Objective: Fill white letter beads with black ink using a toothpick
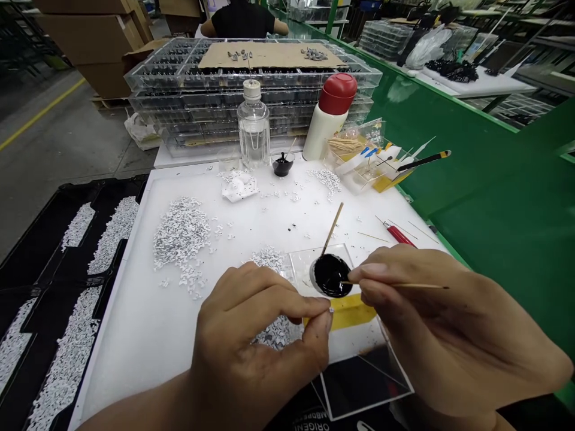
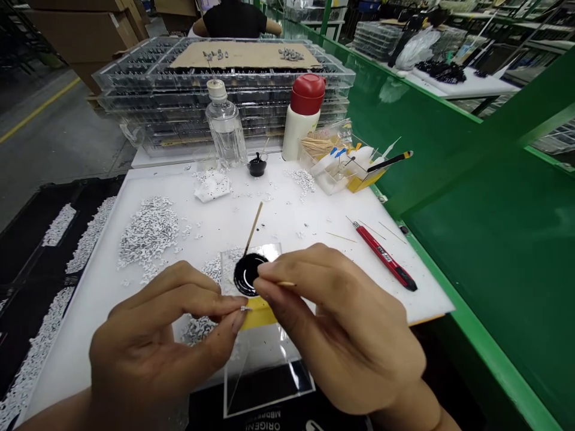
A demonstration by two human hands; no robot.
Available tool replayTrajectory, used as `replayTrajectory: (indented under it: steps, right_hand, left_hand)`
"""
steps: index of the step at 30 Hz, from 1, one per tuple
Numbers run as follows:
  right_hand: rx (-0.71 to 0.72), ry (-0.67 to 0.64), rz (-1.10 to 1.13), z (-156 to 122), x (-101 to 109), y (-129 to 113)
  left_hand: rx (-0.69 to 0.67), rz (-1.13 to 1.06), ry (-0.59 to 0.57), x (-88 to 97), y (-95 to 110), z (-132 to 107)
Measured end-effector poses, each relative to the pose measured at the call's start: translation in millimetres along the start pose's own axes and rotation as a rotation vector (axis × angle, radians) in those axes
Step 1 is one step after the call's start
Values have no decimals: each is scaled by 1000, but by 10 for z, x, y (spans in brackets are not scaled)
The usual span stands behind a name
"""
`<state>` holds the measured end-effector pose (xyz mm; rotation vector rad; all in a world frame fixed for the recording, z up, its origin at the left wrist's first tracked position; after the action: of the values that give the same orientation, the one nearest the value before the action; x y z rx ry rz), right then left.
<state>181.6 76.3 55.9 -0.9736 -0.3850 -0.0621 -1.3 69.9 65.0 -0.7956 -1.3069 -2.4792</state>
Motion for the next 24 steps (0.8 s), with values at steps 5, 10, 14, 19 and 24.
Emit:
replayTrajectory:
  steps: [5, 10, 14, 19, 24]
  right_hand:
    - [-8, 63, 28, -28, -77, -20]
    - [-25, 123, -21, -19, -149, -95]
    - [-28, 138, -52, -12, -169, -130]
    - [-9, -7, -46, 27, -109, -82]
    - [-3, -139, -91, 24, -12, -39]
  left_hand:
    - [-1, 8, 5, -3, 6, -7]
    - [-2, 16, -10, -10, -6, 1]
    - [-2, 17, -6, -10, -12, 0]
    - [-4, 13, 5, -9, 0, 3]
    - [-2, 9, 7, -22, -3, -17]
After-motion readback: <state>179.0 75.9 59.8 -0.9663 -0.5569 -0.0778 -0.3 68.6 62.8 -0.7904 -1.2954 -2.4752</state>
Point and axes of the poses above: each hand's wrist, its own z-axis towards the middle knuckle, its own x-axis out of the back of the hand, y = z × x, the point moved 8 cm from there along z, towards the middle knuckle, and after that the axes turned 14 degrees about -y, right-handed, at the moved point
